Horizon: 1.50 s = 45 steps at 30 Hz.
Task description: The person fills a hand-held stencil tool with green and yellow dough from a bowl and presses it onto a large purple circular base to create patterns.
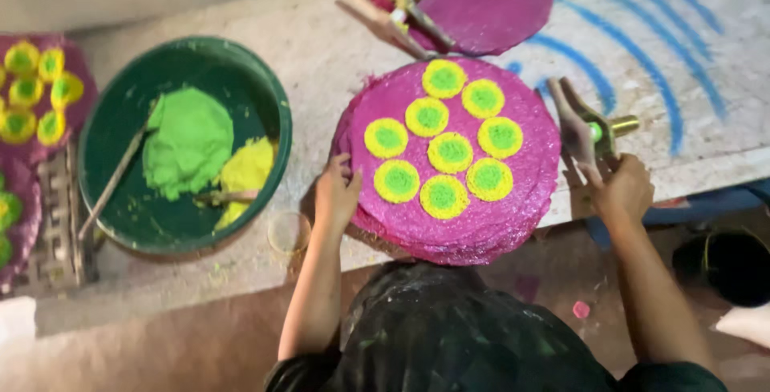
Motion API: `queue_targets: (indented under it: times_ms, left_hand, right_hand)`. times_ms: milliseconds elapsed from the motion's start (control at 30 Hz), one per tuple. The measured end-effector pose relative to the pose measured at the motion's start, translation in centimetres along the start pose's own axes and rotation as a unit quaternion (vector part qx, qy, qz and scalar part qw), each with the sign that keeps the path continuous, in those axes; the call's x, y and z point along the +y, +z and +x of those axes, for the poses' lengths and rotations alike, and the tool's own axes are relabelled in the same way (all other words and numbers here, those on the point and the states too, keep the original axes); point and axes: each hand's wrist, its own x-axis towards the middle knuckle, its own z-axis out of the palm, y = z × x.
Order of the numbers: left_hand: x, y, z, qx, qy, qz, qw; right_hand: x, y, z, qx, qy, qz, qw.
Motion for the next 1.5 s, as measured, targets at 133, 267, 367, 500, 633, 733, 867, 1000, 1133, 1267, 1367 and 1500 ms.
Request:
queue_targets:
  times_ms: [133,267,367,500,633,733,867,1000,1133,1267,1367,1500]
  left_hand:
    - [4.3,-2.8,-0.1,0.011,0.009,-0.109,0.994]
    - [5.5,-4.0,-0.9,-0.012,0.069,-0.112,0.991]
    - [5.5,-4.4,-0.8,0.007,0.162,-0.077,0.984]
    - [6.1,-4.5,-0.4,0.007,0.178,-0.063,0.982]
    - [7.8,-4.7,-1.1,0.012,0.133,-0.077,0.988]
    - [8.8,-4.7,-1.4,0.014,0.098,-0.084,0.991]
    - [9.1,-4.4,-1.4,0.046,0.108,-0.047,0.992]
    - [11.0,-5.0,-1.4,0.092,0.127,0.036,0.987]
    - [17.3,-5.0,-2.2,0.139,0.004,-0.036,0.990]
    - [25.8,-2.8,-1.9,0.106,0.070,0.021,0.992]
    - [30.8,2.1,0.7,0.078,0.149,0.035,0.985]
    - [34.1,15.5,7.5,0.014,0.132,-0.066,0.989]
  right_hand:
    - [-7.2,-3.7,-1.8,0.150,-0.096,-0.148,0.973]
    - [-13.1,-4.2,-1.8,0.184,-0.229,0.046,0.955]
    - [-16.3,-1.7,0.3,0.136,-0.273,0.064,0.950]
    - [-17.9,2.1,3.1,0.025,-0.183,0.055,0.981]
    - [-17.7,3.4,5.3,-0.003,-0.139,0.053,0.989]
    - [-18.0,2.5,6.8,-0.009,-0.182,0.069,0.981]
    - [-19.2,0.4,6.2,-0.011,-0.293,0.047,0.955]
    - [-21.5,-2.1,5.4,-0.109,-0.317,0.150,0.930]
    - [-21.3,-5.7,7.5,-0.106,-0.422,0.291,0.852]
    - [-16.7,-10.3,12.8,-0.143,-0.362,0.331,0.860]
    - [-11.0,-14.1,19.2,-0.120,-0.368,0.318,0.866]
    - [-2.6,-18.1,28.3,-0.060,-0.353,0.244,0.901]
